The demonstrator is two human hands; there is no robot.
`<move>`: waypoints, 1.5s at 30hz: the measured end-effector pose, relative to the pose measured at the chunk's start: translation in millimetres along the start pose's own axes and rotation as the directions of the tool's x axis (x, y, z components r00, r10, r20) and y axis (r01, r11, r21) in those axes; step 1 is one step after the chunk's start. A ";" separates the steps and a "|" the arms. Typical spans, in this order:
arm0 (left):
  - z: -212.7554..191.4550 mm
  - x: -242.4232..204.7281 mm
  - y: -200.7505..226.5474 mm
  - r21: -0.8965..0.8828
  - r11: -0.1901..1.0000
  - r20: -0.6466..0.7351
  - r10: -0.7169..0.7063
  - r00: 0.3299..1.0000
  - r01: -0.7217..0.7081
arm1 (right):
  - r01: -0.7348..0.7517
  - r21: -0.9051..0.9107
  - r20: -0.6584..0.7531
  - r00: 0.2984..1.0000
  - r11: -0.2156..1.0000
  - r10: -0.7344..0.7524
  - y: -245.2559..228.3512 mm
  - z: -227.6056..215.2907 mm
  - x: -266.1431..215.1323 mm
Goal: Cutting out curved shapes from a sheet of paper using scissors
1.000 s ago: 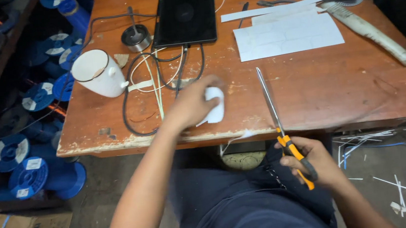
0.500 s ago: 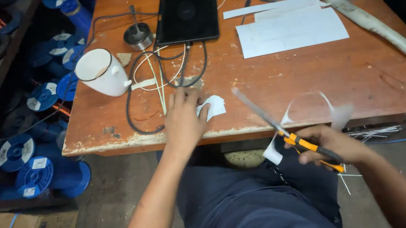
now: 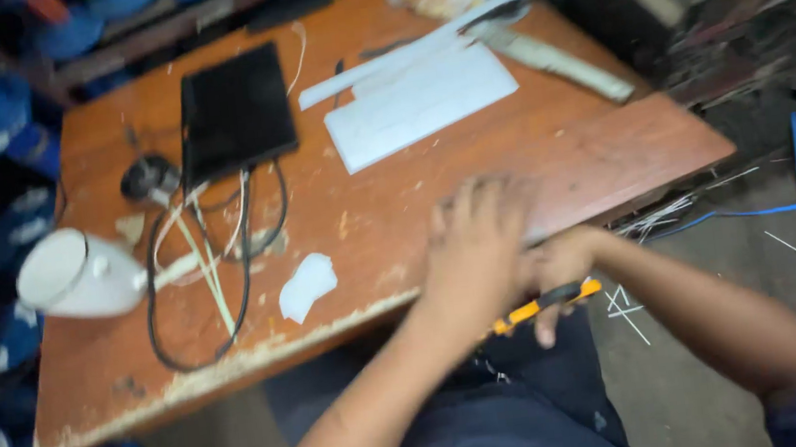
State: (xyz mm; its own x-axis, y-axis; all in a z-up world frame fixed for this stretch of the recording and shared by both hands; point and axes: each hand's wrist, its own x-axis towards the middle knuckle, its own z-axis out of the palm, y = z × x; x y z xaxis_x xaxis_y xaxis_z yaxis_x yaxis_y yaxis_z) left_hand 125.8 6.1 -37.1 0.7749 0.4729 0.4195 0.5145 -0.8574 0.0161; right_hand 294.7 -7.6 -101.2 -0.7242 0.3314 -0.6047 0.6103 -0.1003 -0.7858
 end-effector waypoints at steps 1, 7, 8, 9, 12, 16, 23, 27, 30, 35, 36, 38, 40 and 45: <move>-2.3 6.3 -6.4 0.004 1.000 -0.004 0.023 1.000 -0.023 | 0.005 0.003 -0.023 1.000 1.000 -0.005 -2.0 0.4 -0.4; -2.4 19.8 -46.9 -0.420 0.884 0.209 -0.127 0.970 0.206 | -0.044 0.003 -0.238 0.970 0.999 0.043 -28.7 33.1 -12.4; -3.7 16.9 -56.3 -0.539 0.773 0.176 -0.284 0.943 0.334 | 0.162 -0.151 -0.345 0.916 0.975 -0.205 -18.0 47.8 -6.6; -5.2 12.7 -66.6 -0.649 0.627 0.168 -0.435 0.884 0.432 | 0.332 -0.323 -0.404 0.798 0.886 -0.447 -7.9 63.0 0.7; -30.1 5.4 -88.0 -0.841 0.460 0.023 -0.496 0.868 0.286 | 0.369 0.091 -0.562 0.786 0.925 -0.258 13.6 108.3 3.4; -9.3 -40.6 -94.4 -0.931 0.238 0.053 -0.662 0.748 0.277 | 0.367 0.580 -0.630 0.768 0.727 0.115 46.6 165.2 16.4; 27.3 -109.2 -33.7 -0.902 -0.409 0.396 -0.648 0.651 0.141 | 0.583 0.540 -0.803 0.574 0.607 0.162 99.6 195.1 39.4; 30.1 -112.0 -14.3 -0.886 -0.446 0.393 -0.574 0.718 0.128 | 0.812 0.228 -0.836 0.446 0.537 -0.320 36.4 176.6 9.3; 38.6 -106.6 -7.0 -0.916 -0.329 0.388 -0.591 0.707 0.228 | 0.741 0.643 -0.757 0.575 0.196 0.309 60.7 176.0 29.1; 47.1 -100.3 -3.9 -0.904 -0.385 0.385 -0.541 0.748 0.187 | 0.848 0.227 -0.939 0.320 0.479 -0.121 18.6 187.4 18.9; 44.1 -98.3 -4.3 -0.904 -0.389 0.373 -0.522 0.767 0.176 | 0.852 0.251 -0.928 0.347 0.458 -0.137 17.6 189.2 16.5; 33.3 -92.0 -4.0 -0.875 -0.450 0.411 -0.495 0.766 0.179 | 0.850 0.257 -0.922 0.358 0.459 -0.148 28.8 196.3 15.3; 23.2 -83.2 -2.5 -0.845 -0.505 0.440 -0.467 0.767 0.177 | 0.849 0.255 -0.916 0.365 0.462 -0.165 27.6 200.9 11.1; 4.6 -57.1 8.4 -0.728 -0.683 0.514 -0.487 0.706 0.059 | 0.702 0.443 -0.869 0.490 0.558 0.073 33.1 212.3 6.1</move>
State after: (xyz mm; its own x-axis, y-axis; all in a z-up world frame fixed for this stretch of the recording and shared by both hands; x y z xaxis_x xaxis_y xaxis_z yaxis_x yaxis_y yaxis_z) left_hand 87.6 -27.1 -65.1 0.4856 0.8559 -0.1779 -0.5735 0.4655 0.6741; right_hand 242.3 -208.0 -158.4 -0.0316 0.9700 -0.2412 -0.3097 -0.2390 -0.9203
